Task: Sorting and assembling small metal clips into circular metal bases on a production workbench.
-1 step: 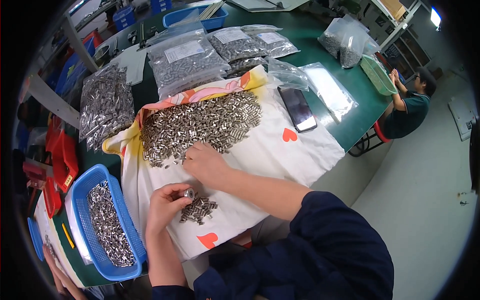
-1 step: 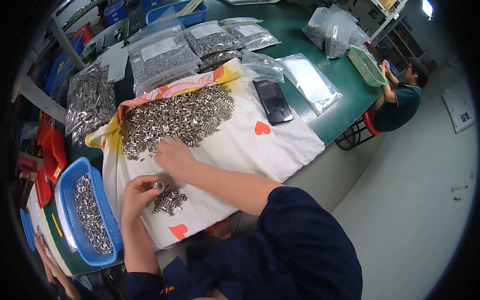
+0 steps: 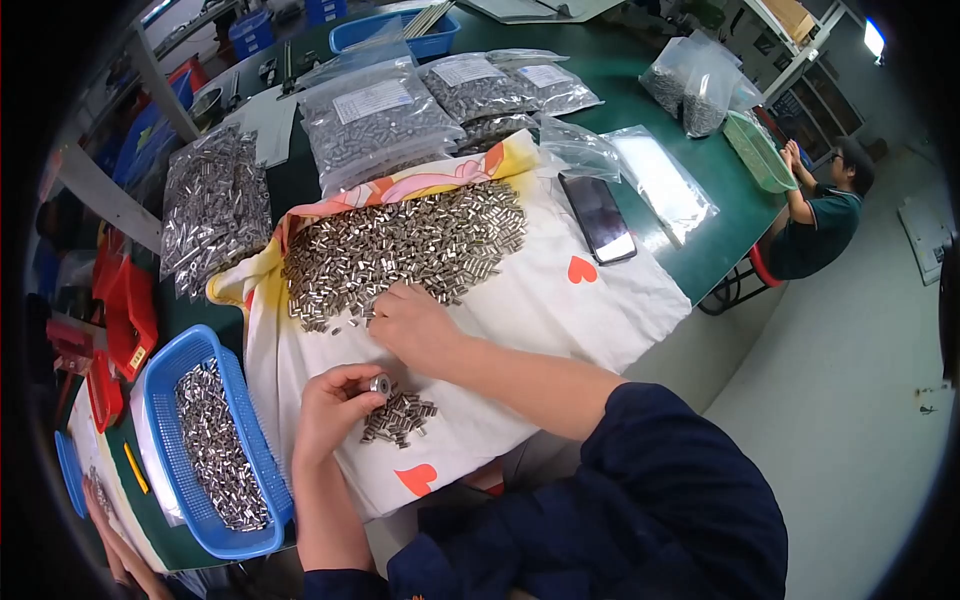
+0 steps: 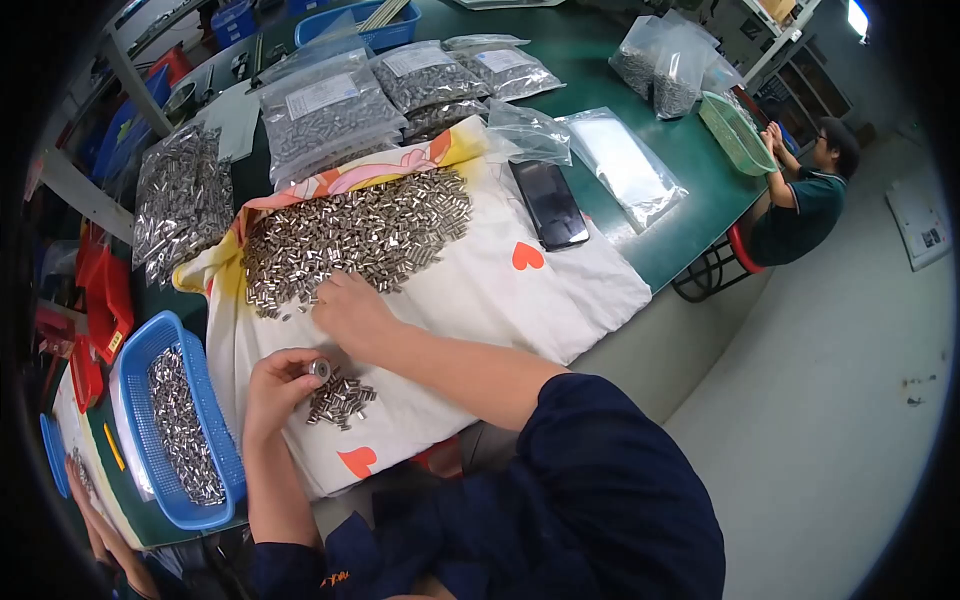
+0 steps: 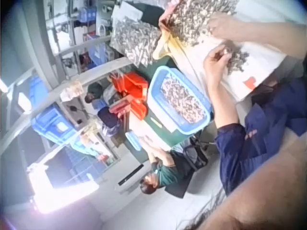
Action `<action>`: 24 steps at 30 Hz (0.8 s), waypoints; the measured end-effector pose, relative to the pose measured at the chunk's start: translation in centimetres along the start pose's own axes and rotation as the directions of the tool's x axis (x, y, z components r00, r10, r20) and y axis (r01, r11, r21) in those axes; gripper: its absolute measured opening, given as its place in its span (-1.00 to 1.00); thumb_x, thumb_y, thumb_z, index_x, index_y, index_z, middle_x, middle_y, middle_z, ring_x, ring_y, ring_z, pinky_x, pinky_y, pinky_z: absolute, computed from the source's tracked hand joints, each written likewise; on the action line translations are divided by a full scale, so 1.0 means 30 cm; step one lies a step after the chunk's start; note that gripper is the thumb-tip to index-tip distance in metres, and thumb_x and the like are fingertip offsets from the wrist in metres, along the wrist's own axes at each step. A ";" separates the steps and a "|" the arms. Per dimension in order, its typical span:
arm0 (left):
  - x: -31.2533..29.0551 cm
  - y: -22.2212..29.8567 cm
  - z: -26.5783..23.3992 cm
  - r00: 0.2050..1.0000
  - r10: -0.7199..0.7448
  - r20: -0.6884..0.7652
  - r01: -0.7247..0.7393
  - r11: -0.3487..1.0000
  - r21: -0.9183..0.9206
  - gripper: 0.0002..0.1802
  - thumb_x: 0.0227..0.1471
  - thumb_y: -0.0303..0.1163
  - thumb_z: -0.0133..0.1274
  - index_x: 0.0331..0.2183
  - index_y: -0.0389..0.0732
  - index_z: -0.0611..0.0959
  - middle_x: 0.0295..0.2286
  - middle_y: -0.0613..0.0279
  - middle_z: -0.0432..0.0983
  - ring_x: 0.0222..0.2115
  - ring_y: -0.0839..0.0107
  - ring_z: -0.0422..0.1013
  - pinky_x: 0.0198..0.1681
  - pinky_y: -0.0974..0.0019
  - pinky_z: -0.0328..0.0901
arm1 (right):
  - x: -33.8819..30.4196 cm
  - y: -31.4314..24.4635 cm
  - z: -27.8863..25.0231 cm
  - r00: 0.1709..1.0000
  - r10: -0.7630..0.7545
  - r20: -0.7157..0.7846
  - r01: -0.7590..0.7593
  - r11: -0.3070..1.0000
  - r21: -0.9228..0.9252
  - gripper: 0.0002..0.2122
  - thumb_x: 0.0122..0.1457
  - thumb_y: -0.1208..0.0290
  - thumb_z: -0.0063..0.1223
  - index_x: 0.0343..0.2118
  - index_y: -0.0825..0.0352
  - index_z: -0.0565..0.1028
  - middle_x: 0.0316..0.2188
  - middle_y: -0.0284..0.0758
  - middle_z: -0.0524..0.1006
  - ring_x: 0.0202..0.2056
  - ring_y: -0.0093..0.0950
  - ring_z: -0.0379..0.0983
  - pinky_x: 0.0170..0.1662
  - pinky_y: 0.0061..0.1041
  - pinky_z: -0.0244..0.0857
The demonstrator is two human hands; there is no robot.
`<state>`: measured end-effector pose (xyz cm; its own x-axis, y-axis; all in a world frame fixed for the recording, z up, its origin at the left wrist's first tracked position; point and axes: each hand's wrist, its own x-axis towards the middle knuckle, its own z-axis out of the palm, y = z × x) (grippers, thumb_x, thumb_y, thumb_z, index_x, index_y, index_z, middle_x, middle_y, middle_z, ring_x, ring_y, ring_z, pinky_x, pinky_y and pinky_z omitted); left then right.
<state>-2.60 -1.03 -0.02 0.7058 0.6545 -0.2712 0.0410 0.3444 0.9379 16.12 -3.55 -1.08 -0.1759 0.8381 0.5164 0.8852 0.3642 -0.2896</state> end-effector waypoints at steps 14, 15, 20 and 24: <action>0.006 0.042 0.009 0.998 -0.004 0.063 -0.004 0.991 0.135 -0.73 -0.24 -0.56 0.14 -0.34 -0.28 0.56 -0.53 0.40 0.42 -0.50 0.69 0.32 -0.41 0.61 0.26 | 0.043 0.029 -0.051 0.987 0.151 0.059 -0.157 0.982 0.109 -0.94 -0.14 0.45 0.03 -0.56 0.26 0.50 -0.56 -0.35 0.42 -0.37 -0.38 0.29 -0.24 -0.43 0.17; 0.003 0.042 0.005 0.998 -0.004 0.057 -0.004 0.991 0.135 -0.73 -0.24 -0.56 0.14 -0.34 -0.28 0.56 -0.53 0.40 0.42 -0.50 0.69 0.32 -0.41 0.61 0.26 | 0.046 0.022 -0.052 0.985 0.142 0.096 -0.150 0.986 0.078 -0.94 -0.14 0.44 0.04 -0.55 0.26 0.50 -0.56 -0.35 0.42 -0.36 -0.38 0.29 -0.24 -0.43 0.17; 0.013 0.035 0.016 0.999 -0.008 0.050 0.004 0.997 0.077 -0.72 -0.23 -0.57 0.12 -0.33 -0.31 0.54 -0.53 0.39 0.42 -0.50 0.69 0.32 -0.41 0.62 0.26 | 0.030 0.032 -0.049 0.977 0.142 0.160 -0.144 0.990 -0.001 -0.93 -0.14 0.43 0.04 -0.54 0.25 0.50 -0.55 -0.37 0.42 -0.35 -0.39 0.29 -0.23 -0.44 0.17; 0.017 0.024 0.005 0.998 0.051 0.036 -0.054 0.994 0.099 -0.71 -0.21 -0.58 0.11 -0.31 -0.31 0.53 -0.51 0.38 0.43 -0.49 0.69 0.33 -0.40 0.61 0.26 | 0.028 0.026 -0.047 0.978 0.141 0.154 -0.147 0.989 0.027 -0.92 -0.16 0.46 0.05 -0.55 0.31 0.48 -0.52 -0.32 0.44 -0.36 -0.35 0.31 -0.22 -0.43 0.16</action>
<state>-2.10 -0.55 0.54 0.7320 0.6465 -0.2152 0.0723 0.2403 0.9680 17.27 -3.14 0.26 -0.1137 0.9335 0.3400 0.8893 0.2482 -0.3841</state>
